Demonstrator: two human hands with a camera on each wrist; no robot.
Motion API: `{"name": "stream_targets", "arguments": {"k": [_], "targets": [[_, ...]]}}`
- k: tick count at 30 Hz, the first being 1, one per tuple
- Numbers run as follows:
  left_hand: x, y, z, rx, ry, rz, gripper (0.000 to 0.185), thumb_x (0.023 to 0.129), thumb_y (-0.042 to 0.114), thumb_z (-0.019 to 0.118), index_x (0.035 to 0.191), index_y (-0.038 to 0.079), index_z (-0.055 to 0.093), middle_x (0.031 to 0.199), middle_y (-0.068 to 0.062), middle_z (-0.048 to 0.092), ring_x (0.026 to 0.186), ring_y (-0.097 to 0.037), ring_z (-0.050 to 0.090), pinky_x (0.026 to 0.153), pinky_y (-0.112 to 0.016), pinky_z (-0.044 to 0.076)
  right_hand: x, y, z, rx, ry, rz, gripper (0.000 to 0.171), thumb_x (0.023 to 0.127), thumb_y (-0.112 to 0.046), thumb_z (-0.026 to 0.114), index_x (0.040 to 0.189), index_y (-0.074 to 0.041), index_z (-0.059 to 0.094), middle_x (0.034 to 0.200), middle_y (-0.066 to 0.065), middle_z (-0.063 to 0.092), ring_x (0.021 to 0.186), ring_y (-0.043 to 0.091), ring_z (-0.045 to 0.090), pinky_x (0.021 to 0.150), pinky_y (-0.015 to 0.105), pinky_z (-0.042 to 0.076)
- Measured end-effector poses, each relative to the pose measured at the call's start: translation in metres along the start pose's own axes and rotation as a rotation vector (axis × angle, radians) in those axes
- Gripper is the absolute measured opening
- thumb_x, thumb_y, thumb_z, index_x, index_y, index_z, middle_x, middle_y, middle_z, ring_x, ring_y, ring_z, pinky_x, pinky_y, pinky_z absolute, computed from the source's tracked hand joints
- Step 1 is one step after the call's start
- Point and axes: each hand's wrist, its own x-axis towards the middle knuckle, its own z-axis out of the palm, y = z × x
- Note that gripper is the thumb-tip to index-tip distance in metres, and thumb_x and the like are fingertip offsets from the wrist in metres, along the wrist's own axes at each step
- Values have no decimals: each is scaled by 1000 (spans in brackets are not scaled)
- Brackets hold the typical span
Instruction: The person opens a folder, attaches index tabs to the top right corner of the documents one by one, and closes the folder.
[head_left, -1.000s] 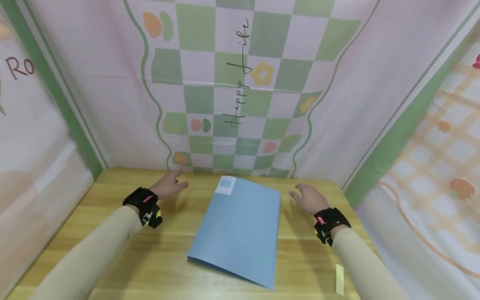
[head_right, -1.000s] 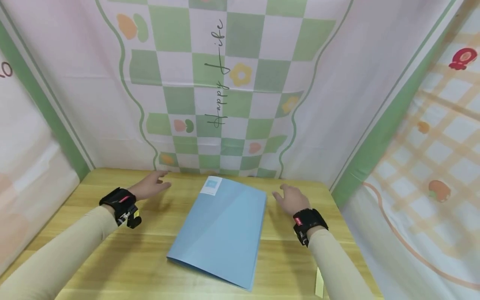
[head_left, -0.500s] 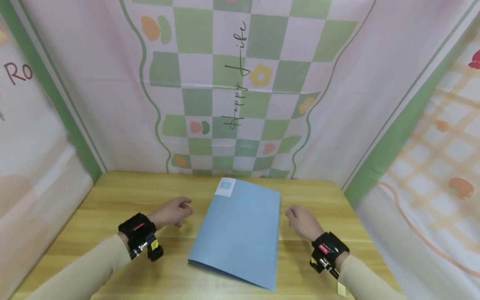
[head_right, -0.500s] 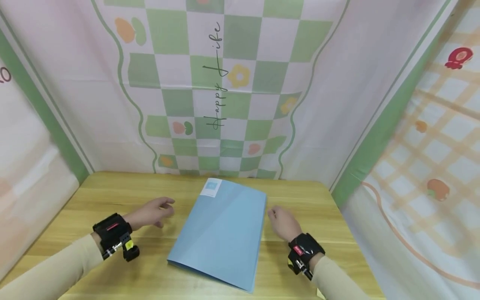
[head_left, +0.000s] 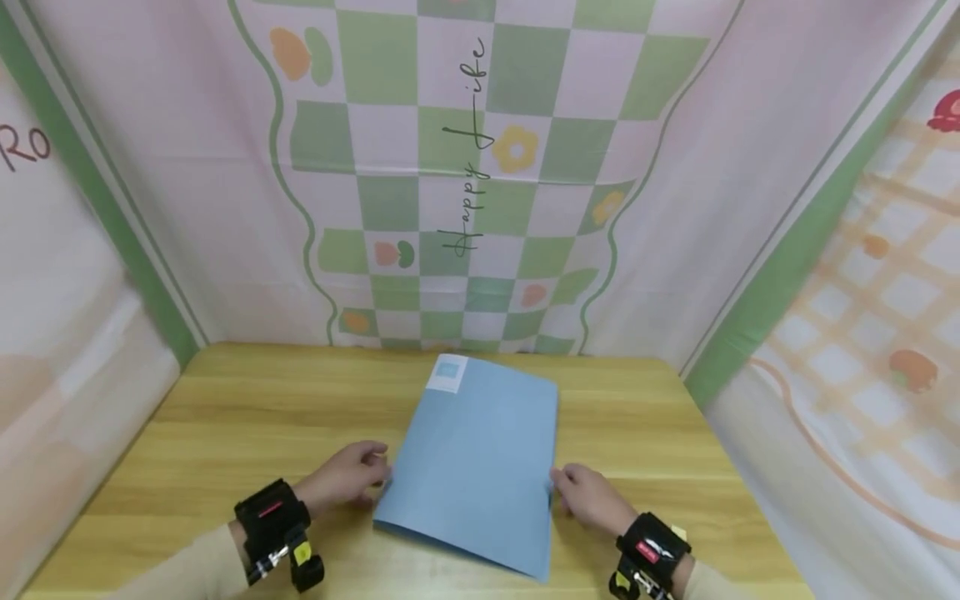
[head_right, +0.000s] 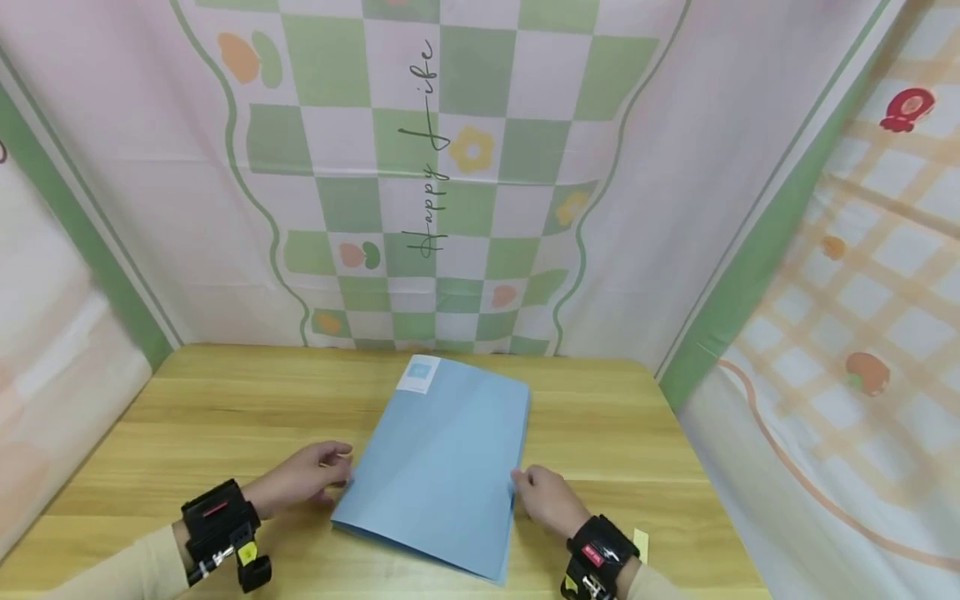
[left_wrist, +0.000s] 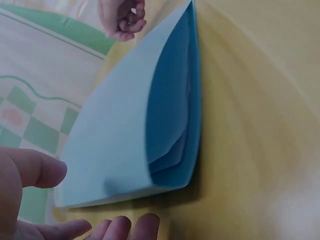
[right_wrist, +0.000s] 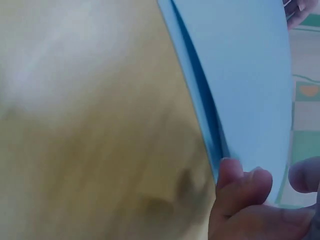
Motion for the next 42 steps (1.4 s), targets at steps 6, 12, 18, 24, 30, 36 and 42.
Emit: {"name": "stream_targets", "arguments": {"k": [6,12,18,24,30,36,42], "targets": [[1,-12,8,-19,-27,28,57,99,15,66,145,-11,44,121,-16,62,107,-26,64,80,-41,60,-4,5,10,42,-101,0,44,109,-39,43,85,-6,61,70,7,63,48,12,43,46,26,37],[3,-20,11,0,-25,53,54,99,13,66,143,-10,48,123,-14,63,110,-27,63,82,-40,59,-2,8,15,93,-112,-8,41,109,-36,45,86,-6,61,68,5,60,48,12,43,46,26,36],[1,-26,9,-3,-34,60,51,99,12,65,142,-9,49,124,-14,64,110,-27,64,84,-39,59,0,10,16,114,-126,-13,37,107,-36,48,88,-7,61,70,4,60,51,12,44,48,25,38],[2,-31,6,-32,-75,77,51,98,8,64,143,-11,48,122,-15,63,107,-25,64,84,-39,59,-4,12,14,159,-143,-25,41,106,-38,50,84,-5,61,72,6,62,51,11,44,48,25,38],[4,-35,5,-45,-98,71,50,99,7,63,143,-10,47,123,-14,63,107,-24,65,84,-37,59,-16,9,13,373,-299,-39,43,103,-40,55,78,-6,61,63,-2,56,48,6,39,43,20,31],[2,-33,5,-34,-99,72,50,99,8,62,143,-10,48,123,-14,64,108,-24,65,84,-38,59,-31,16,16,446,-475,-67,34,102,-35,60,80,-9,61,59,-6,51,48,5,36,43,19,29],[2,-32,3,-53,-101,47,49,102,13,61,144,-8,48,125,-15,63,108,-24,64,85,-39,58,-34,18,14,502,-507,-124,33,106,-31,53,84,-9,61,67,-5,55,50,4,36,45,19,28]]}}
